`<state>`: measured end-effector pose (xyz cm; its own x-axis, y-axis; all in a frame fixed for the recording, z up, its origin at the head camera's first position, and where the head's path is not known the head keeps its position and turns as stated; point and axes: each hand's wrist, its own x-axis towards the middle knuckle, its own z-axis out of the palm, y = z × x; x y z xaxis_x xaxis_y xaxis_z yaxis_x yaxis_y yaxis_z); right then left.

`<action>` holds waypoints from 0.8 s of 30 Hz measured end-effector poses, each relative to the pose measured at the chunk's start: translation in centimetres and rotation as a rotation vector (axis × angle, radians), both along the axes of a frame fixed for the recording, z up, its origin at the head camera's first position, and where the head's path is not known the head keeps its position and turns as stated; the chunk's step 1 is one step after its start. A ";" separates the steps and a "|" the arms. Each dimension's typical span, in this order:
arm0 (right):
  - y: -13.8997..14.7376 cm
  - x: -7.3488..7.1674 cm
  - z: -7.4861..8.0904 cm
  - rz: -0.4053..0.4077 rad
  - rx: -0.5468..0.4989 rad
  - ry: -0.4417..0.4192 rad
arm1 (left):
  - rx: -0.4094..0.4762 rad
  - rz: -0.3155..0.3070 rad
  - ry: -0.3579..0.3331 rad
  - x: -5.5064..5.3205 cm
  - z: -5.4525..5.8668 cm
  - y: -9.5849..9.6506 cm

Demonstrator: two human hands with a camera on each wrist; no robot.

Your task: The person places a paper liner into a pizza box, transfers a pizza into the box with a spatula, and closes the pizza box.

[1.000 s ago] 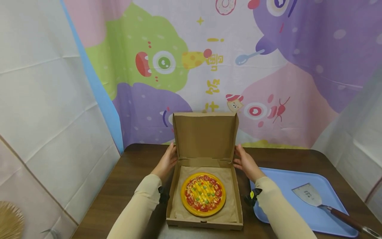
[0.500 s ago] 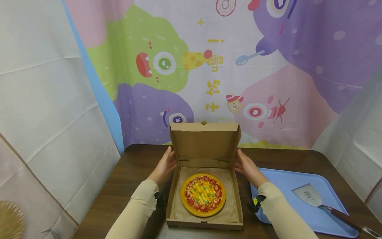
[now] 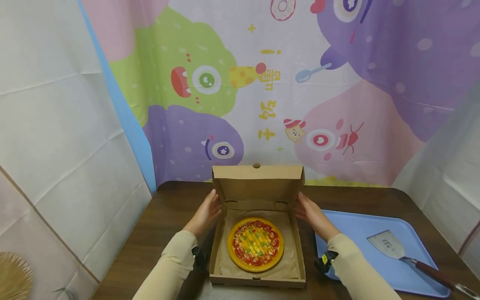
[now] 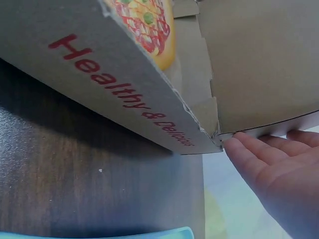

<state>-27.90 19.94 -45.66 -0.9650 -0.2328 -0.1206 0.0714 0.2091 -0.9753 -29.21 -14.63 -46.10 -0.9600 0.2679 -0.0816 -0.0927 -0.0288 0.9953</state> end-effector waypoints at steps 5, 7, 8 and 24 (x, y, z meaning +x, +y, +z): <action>0.3 0.3 -0.2 0.022 -0.006 -0.005 | -0.010 -0.023 0.008 0.5 0.0 -0.2; 0.3 0.5 -0.2 0.030 -0.010 -0.001 | -0.007 -0.027 0.013 0.7 -0.1 -0.2; 0.4 0.6 -0.3 0.032 -0.010 0.006 | -0.003 -0.027 0.013 0.8 -0.2 -0.3; 0.9 1.9 -0.6 0.039 0.007 0.083 | 0.031 -0.091 0.088 2.1 -1.3 -1.0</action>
